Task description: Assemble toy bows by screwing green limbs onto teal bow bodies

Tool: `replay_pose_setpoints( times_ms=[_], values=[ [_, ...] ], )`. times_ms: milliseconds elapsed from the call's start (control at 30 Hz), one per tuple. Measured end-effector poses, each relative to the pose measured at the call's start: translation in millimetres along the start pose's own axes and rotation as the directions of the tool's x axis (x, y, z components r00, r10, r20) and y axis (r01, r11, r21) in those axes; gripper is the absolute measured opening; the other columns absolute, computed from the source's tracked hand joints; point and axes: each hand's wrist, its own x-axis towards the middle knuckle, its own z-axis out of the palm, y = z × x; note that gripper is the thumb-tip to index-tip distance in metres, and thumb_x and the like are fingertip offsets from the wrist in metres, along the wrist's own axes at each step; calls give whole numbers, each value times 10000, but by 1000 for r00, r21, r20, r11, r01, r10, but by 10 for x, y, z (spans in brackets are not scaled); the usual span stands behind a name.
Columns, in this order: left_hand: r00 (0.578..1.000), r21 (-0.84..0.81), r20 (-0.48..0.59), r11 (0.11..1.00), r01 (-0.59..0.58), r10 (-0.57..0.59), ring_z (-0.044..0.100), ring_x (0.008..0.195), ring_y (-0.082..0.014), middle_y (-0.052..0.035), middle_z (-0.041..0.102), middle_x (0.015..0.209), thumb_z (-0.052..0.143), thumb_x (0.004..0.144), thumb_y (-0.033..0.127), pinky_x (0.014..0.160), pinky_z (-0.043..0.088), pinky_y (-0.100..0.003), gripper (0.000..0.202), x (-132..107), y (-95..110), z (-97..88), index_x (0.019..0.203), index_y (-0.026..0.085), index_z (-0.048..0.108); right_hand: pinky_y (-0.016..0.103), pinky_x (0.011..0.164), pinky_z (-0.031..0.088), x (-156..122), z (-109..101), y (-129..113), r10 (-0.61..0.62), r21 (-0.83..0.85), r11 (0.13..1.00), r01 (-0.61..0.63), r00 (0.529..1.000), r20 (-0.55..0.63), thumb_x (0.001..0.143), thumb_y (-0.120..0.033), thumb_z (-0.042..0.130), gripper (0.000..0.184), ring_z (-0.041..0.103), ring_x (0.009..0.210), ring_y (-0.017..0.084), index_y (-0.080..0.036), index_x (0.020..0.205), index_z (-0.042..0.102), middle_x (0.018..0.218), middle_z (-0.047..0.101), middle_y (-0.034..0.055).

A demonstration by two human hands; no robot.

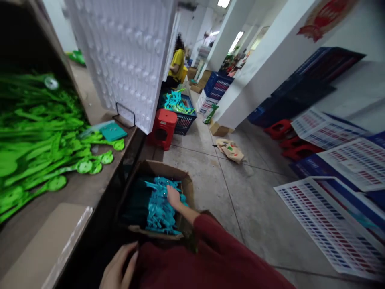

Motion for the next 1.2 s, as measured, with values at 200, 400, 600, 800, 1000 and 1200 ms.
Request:
replay_pose_setpoints(
  times_ms=[200,400,600,800,1000,1200],
  values=[
    [994,-63,12,992,109,-108,692,1003,-260,-69,737,1063,615,862,480,909,535,-307,264,-302,-3,-5,1021,304,731,435,895,546,250,-43,-208,3,-36,999,0,998,66,935,-351,585,364,621,1061,218,-162,1245,555,1239,595,95],
    [972,-195,-30,955,225,-235,675,1031,-286,-76,736,1085,578,847,558,955,511,-365,364,-302,23,-113,1012,277,740,432,892,547,298,-200,22,50,36,998,-53,995,91,934,-355,586,362,620,1061,218,-162,1239,560,1235,596,94],
    [954,-239,28,924,297,-300,659,1068,-292,-66,731,1113,603,818,566,993,482,-386,373,-243,5,-93,1010,278,741,426,884,550,365,-14,0,93,208,971,-122,985,145,934,-344,586,360,627,1045,213,-161,1242,554,1230,600,94],
    [890,-458,129,769,445,-438,663,1086,-296,-91,730,1135,656,744,638,984,491,-381,512,-144,-21,-109,1056,236,721,426,883,551,331,-26,64,107,397,911,-112,994,35,935,-355,584,353,624,1049,214,-158,1228,565,1225,602,91],
    [870,-527,216,697,486,-443,683,1006,-280,-95,754,1021,708,692,628,962,486,-371,543,252,83,106,1013,190,723,439,898,543,79,-99,327,155,494,865,-90,984,-92,937,-355,581,363,617,1070,222,-161,1243,556,1242,594,97],
    [849,-557,280,645,524,-448,662,1050,-290,-97,744,1030,759,659,580,988,463,-373,525,372,130,253,996,178,723,416,864,557,-36,-339,355,71,586,809,-53,997,-8,937,-359,581,352,628,1027,206,-156,1224,564,1210,605,91]
  ],
)
